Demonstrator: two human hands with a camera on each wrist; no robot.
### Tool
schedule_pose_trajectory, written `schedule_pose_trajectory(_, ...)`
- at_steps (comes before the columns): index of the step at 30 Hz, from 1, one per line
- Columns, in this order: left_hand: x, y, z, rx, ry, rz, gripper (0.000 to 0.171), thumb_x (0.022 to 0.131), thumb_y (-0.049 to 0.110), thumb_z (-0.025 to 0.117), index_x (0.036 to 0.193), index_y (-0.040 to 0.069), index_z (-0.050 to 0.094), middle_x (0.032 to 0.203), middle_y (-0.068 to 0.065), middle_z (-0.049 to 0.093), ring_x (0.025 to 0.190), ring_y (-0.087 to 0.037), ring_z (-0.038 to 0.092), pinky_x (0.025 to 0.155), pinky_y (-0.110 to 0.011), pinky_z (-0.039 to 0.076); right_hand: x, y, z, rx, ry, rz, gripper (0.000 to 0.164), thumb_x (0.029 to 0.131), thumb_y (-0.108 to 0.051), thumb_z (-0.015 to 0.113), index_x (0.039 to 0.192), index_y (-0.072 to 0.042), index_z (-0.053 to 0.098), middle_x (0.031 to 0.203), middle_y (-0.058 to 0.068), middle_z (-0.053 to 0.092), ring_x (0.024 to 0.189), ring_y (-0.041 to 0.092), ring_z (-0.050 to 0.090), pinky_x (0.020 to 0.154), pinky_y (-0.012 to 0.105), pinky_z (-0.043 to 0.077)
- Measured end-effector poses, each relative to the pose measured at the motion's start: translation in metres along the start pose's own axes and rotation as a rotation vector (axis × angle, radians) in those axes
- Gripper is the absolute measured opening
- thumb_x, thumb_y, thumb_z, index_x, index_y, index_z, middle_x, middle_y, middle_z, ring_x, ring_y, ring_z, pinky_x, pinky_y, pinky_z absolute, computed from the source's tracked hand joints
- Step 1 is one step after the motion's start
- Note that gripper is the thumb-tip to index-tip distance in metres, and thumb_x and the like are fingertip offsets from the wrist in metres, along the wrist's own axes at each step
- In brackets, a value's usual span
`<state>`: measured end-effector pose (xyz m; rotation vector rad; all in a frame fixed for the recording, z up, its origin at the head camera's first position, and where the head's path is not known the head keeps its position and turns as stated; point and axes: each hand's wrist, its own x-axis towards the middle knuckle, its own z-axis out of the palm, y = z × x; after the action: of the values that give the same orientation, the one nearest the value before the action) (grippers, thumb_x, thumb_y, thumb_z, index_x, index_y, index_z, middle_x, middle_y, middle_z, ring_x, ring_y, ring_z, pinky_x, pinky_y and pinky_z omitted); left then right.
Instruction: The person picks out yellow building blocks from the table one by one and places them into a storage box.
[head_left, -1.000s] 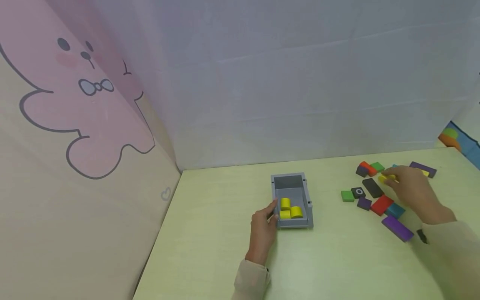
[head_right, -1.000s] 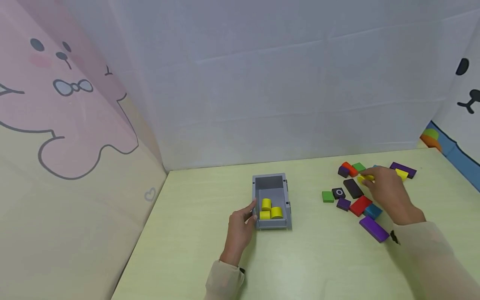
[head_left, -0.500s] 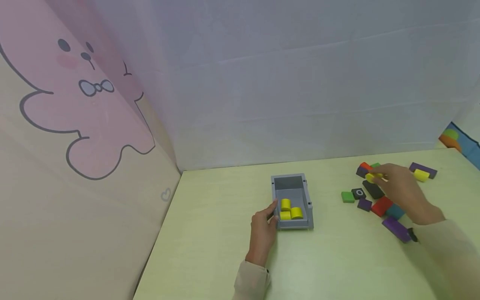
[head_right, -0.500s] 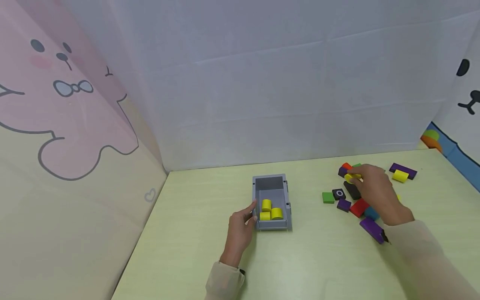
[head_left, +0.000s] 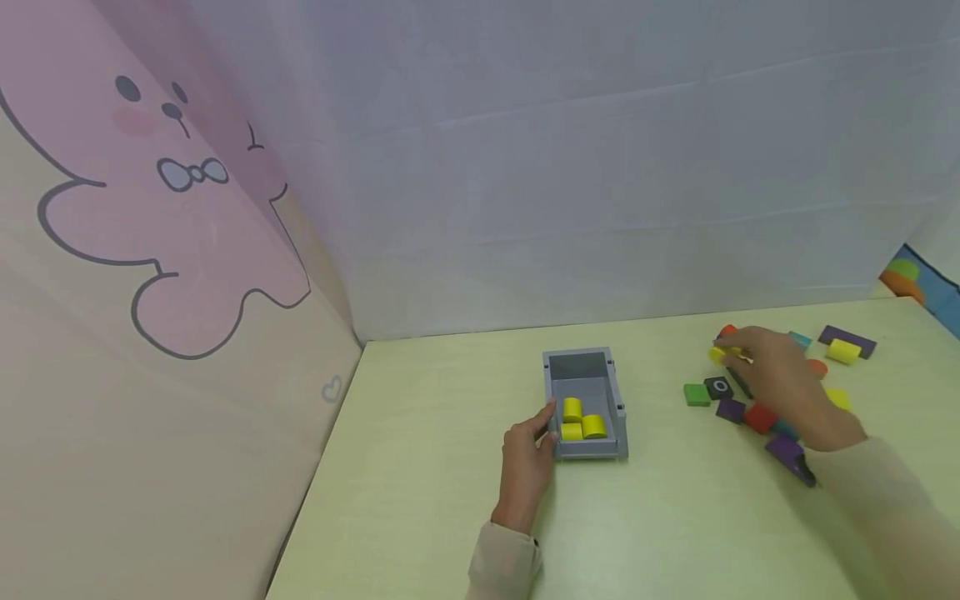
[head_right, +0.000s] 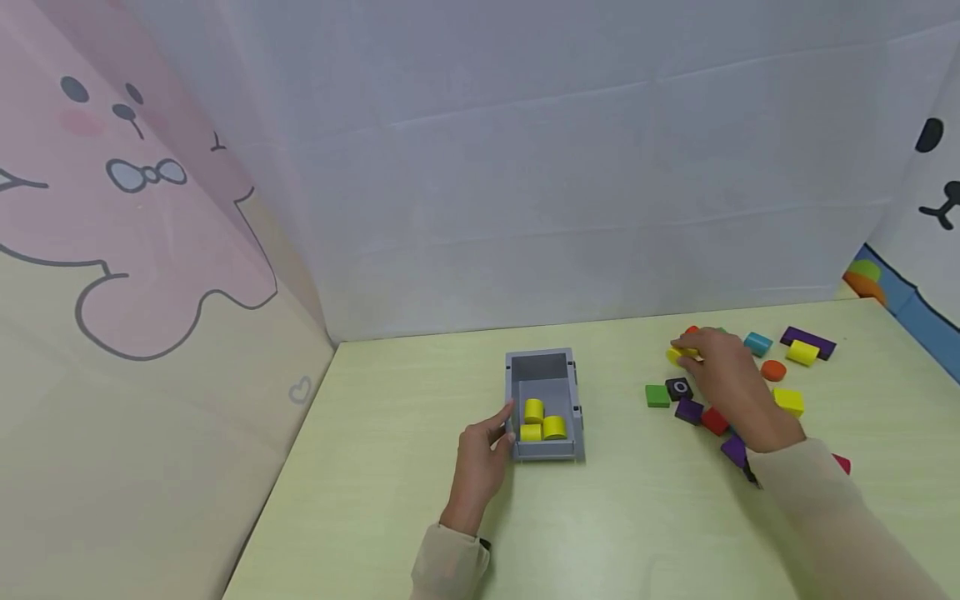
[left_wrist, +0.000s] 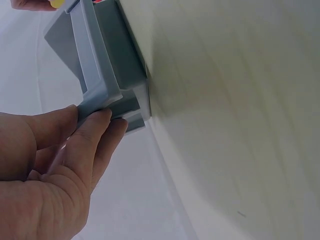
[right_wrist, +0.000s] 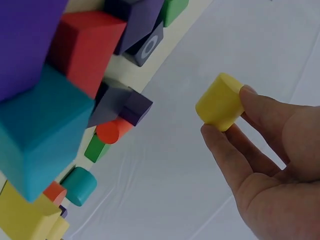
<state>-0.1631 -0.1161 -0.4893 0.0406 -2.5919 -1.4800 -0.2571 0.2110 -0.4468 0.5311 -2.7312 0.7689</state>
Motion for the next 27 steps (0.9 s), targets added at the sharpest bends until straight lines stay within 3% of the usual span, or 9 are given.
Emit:
schedule_pose_trajectory(6, 0.0, -0.001, 0.0, 0.006, -0.008, 0.002, 0.047, 0.083, -0.004, 0.06, 0.124, 0.018, 0.054, 0.123, 0.001, 0.054, 0.108, -0.009, 0.048, 0.092, -0.036, 0.043, 0.005, -0.011, 0.004, -0.007, -0.043, -0.019, 0.028, 0.079, -0.002, 0.066, 0.106, 0.001, 0.062, 0.104, 0.024, 0.06, 0.084, 0.035, 0.057, 0.068, 0.053, 0.05)
schedule_pose_trajectory(11, 0.0, 0.0, 0.0, 0.012, -0.01, -0.001, 0.047, 0.083, -0.003, 0.06, 0.125, 0.018, 0.054, 0.122, 0.002, 0.054, 0.107, -0.008, 0.048, 0.092, -0.035, 0.043, 0.007, -0.018, 0.01, 0.006, -0.027, -0.072, 0.027, 0.078, -0.001, 0.067, 0.105, 0.002, 0.062, 0.106, 0.025, 0.06, 0.085, 0.035, 0.057, 0.069, 0.053, 0.051)
schedule_pose_trajectory(21, 0.001, 0.0, 0.0, 0.02, -0.003, 0.006, 0.048, 0.083, -0.003, 0.061, 0.124, 0.02, 0.054, 0.121, 0.001, 0.055, 0.107, -0.008, 0.048, 0.092, -0.038, 0.043, 0.011, -0.031, 0.018, 0.036, -0.015, -0.094, 0.027, 0.077, -0.001, 0.068, 0.104, 0.002, 0.063, 0.107, 0.025, 0.059, 0.095, 0.038, 0.054, 0.073, 0.055, 0.049)
schedule_pose_trajectory(27, 0.001, -0.001, 0.0, 0.02, -0.008, 0.017, 0.047, 0.083, -0.004, 0.06, 0.125, 0.018, 0.054, 0.122, 0.0, 0.055, 0.107, -0.009, 0.049, 0.092, -0.036, 0.044, 0.013, -0.041, 0.022, 0.039, -0.051, -0.081, 0.028, 0.077, -0.003, 0.069, 0.105, 0.0, 0.064, 0.108, 0.022, 0.06, 0.099, 0.037, 0.053, 0.075, 0.053, 0.05)
